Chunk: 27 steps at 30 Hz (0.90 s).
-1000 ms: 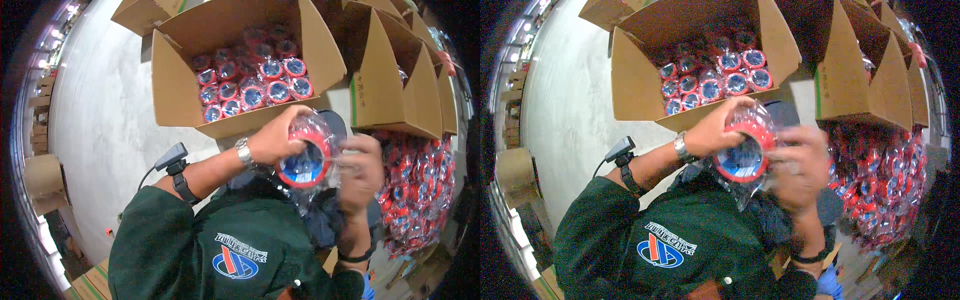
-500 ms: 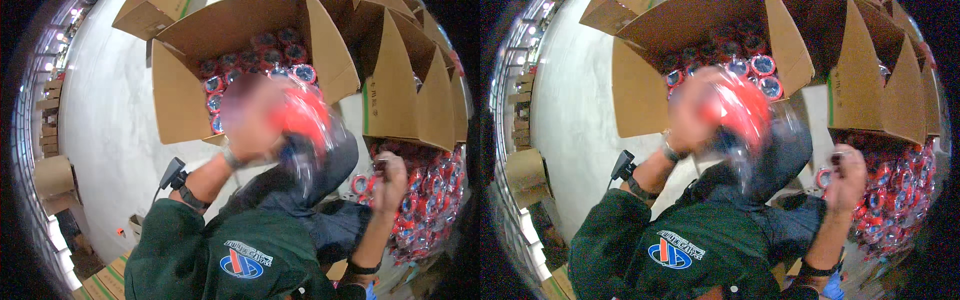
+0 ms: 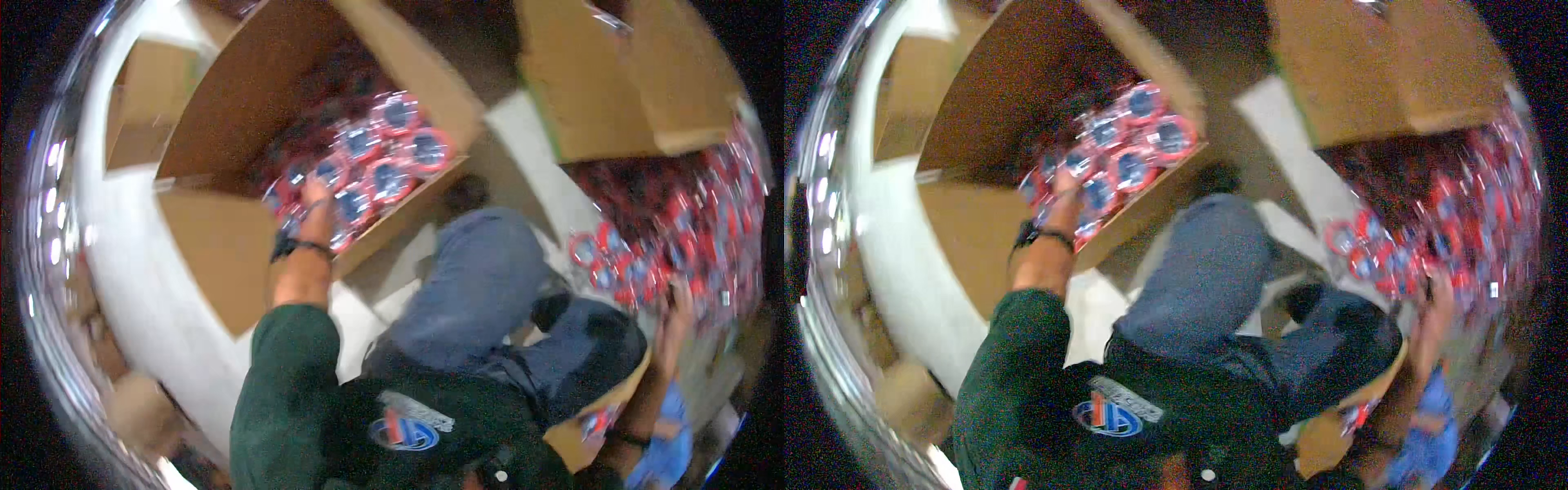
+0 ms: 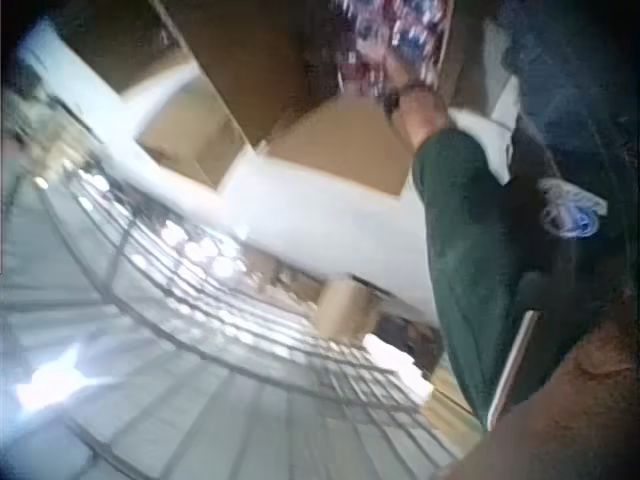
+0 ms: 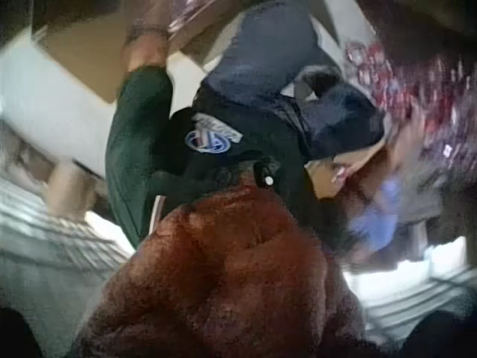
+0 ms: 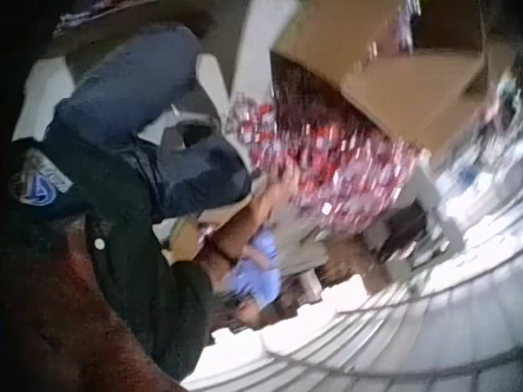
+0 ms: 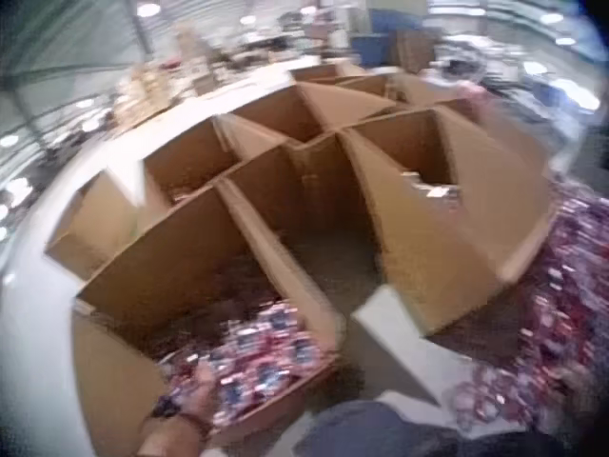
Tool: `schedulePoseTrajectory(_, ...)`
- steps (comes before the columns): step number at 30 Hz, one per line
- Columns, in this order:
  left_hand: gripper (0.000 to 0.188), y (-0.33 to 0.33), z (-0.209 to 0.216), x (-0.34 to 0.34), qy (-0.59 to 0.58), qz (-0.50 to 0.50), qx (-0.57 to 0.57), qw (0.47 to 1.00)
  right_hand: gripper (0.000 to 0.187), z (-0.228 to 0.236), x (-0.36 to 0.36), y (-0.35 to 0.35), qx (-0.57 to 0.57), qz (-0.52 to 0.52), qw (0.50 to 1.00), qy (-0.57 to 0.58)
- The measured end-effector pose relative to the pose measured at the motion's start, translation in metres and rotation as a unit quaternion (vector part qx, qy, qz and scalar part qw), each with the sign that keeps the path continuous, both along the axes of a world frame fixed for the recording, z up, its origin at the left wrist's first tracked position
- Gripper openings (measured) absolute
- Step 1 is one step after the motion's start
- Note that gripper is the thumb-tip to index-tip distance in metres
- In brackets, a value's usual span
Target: Sorting red tape rolls from a large box into smaller boxes or piles on the floor.
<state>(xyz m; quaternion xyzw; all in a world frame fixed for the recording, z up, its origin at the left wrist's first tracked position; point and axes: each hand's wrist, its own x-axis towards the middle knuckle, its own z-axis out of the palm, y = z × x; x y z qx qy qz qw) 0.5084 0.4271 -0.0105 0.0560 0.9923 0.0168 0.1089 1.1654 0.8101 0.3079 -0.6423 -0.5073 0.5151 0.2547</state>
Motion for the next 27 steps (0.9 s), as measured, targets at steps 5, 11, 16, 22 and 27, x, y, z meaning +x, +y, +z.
schedulePoseTrajectory(5,0.059,-0.014,0.029,0.002,0.091,0.068,-0.012,0.993,0.02,-0.068,0.025,0.046,0.026,0.124,0.987,-0.098)
schedulePoseTrajectory(11,0.026,0.169,0.28,0.175,-0.208,-0.265,0.411,0.847,0.02,-0.113,0.059,0.083,0.179,0.111,0.961,-0.18)
schedulePoseTrajectory(16,0.057,0.358,0.336,0.311,-0.377,-0.616,0.21,0.659,0.021,-0.15,0.075,0.168,0.353,0.008,0.909,-0.221)
schedulePoseTrajectory(22,0.087,0.532,0.203,0.488,-0.531,-0.468,0.223,0.671,0.023,-0.209,0.109,0.262,0.235,-0.132,0.963,-0.021)
schedulePoseTrajectory(27,0.068,0.607,0.026,0.579,-0.714,-0.204,0.321,0.588,0.023,-0.213,0.105,0.253,0.216,-0.093,0.969,-0.072)
